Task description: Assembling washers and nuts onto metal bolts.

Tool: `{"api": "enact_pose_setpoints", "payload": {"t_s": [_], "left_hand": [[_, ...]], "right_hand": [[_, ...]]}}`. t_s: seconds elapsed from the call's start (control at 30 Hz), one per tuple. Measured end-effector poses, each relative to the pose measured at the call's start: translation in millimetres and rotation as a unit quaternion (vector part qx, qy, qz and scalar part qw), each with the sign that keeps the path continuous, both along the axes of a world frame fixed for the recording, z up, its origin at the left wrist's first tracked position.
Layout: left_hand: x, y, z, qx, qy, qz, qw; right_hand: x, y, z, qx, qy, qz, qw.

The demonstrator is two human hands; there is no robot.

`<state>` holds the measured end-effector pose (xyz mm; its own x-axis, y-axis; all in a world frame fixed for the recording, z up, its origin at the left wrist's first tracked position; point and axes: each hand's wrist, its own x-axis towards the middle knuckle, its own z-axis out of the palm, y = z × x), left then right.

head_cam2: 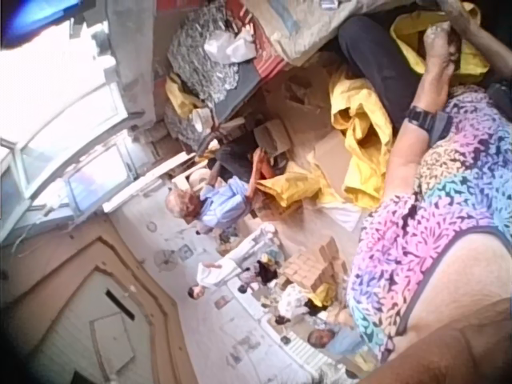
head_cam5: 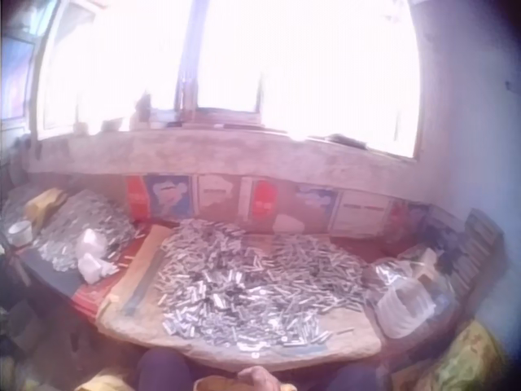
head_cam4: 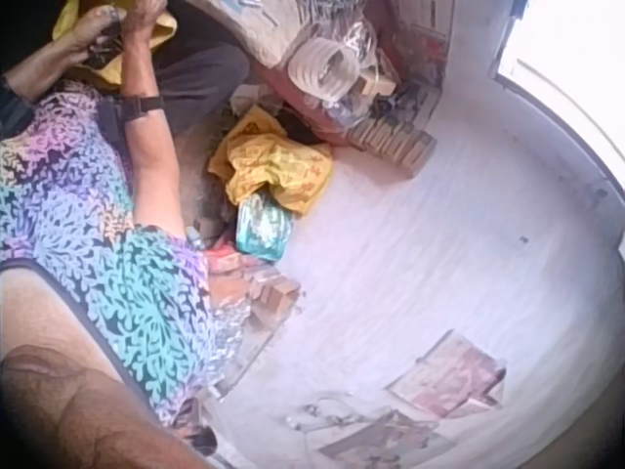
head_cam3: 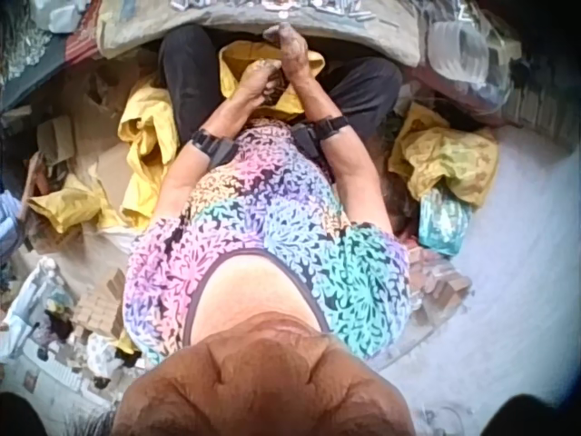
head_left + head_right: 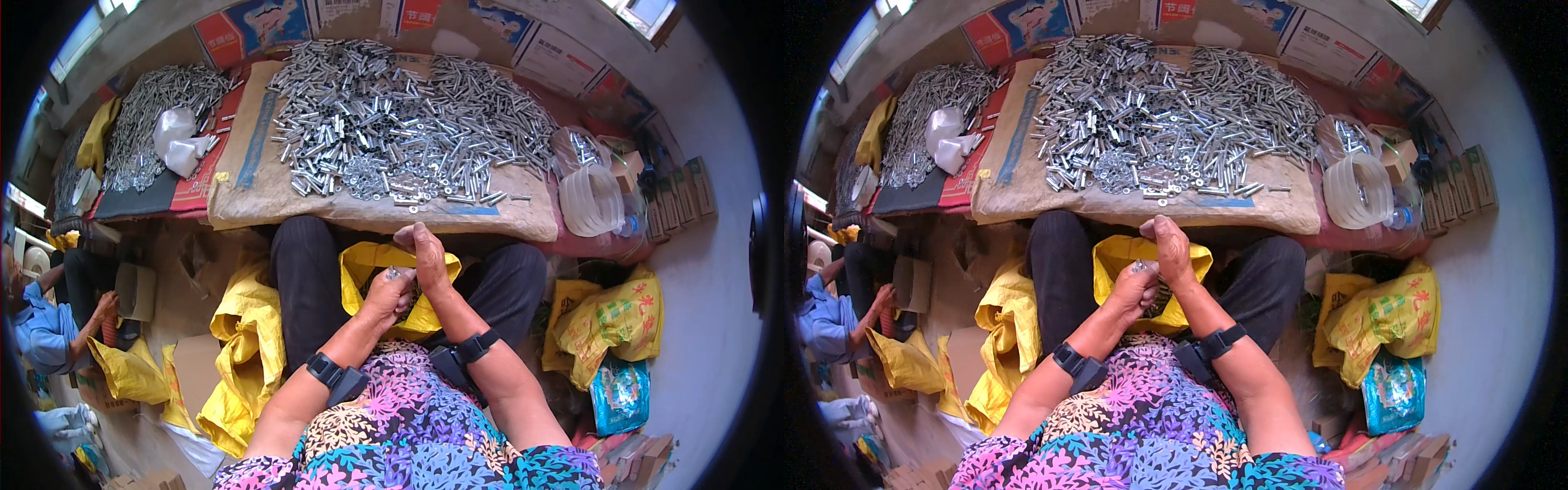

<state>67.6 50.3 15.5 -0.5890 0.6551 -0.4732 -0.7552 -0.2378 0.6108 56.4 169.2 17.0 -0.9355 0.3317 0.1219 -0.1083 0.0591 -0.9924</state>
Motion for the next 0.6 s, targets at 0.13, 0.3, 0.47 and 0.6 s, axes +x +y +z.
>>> {"api": "enact_pose_setpoints", "payload": {"t_s": [0.13, 0.3, 0.47, 0.6], "left_hand": [[-5.8, -6.8, -10.7, -0.008, 0.023, 0.051, 0.998], [-2.3, -3.6, 1.6, 0.020, 0.045, 0.025, 0.999], [-6.0, -7.5, -19.7, -0.017, 0.062, 0.069, 0.996], [-9.5, -9.1, -13.1, -0.091, 0.054, 0.045, 0.993]], "right_hand": [[3.5, -10.0, 5.3, -0.072, -0.007, 0.044, 0.996], [-5.4, 9.1, 12.3, -0.175, 0.010, -0.017, 0.984], [6.6, -11.2, 10.8, -0.186, -0.019, 0.043, 0.981], [7.8, 4.7, -1.2, -0.138, -0.037, 0.030, 0.989]]}}
